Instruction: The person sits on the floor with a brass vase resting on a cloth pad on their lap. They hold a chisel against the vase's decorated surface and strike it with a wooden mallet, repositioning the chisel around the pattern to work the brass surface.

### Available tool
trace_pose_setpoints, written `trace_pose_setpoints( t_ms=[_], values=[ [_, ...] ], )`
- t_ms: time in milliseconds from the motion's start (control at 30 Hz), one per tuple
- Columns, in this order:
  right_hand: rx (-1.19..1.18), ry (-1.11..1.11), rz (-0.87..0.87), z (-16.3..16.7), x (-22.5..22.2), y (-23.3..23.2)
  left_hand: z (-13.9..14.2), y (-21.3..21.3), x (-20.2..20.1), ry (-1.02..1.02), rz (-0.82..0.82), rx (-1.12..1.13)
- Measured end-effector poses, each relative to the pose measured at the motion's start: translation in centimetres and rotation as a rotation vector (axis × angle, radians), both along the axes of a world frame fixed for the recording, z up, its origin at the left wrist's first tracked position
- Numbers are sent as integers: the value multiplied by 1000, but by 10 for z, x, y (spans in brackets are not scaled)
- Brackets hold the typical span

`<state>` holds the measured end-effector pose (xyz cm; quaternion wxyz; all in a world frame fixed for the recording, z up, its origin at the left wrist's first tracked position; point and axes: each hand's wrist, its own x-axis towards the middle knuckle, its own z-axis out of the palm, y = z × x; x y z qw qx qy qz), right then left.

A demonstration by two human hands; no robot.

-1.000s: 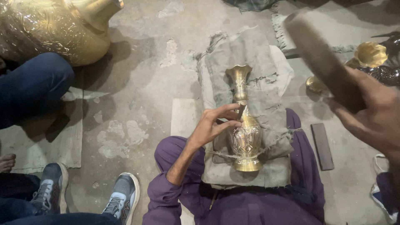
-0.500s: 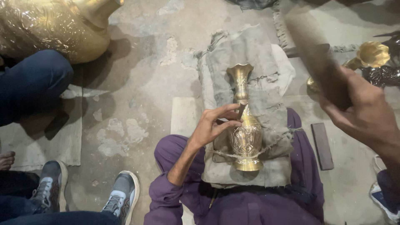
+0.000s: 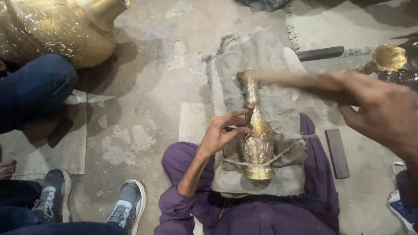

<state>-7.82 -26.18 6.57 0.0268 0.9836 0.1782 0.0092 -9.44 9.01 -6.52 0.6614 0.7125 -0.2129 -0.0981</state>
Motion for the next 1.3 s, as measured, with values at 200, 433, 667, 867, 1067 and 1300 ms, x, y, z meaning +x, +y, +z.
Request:
trace_pose_setpoints(
  t_ms=[200,433,667,867,1067,1300],
  values=[
    [-166,-73,143,7,0,4,-9,2,-2,-12,40,32],
    [-3,53,-31,11,-11,10,-14,1,-6,40,125,-65],
    [749,160,-20,-57,-73,1,-34,23,-58,212,612,-259],
    [1098,512,-79,-114,-136,30,-39,21,-139,185,530,27],
    [1126,602,-163,-112,-161,62,-27,-9,-160,-32,440,327],
    [1275,840,-313,-108,-164,69,-33,-19,-154,-272,523,510]
  ],
)
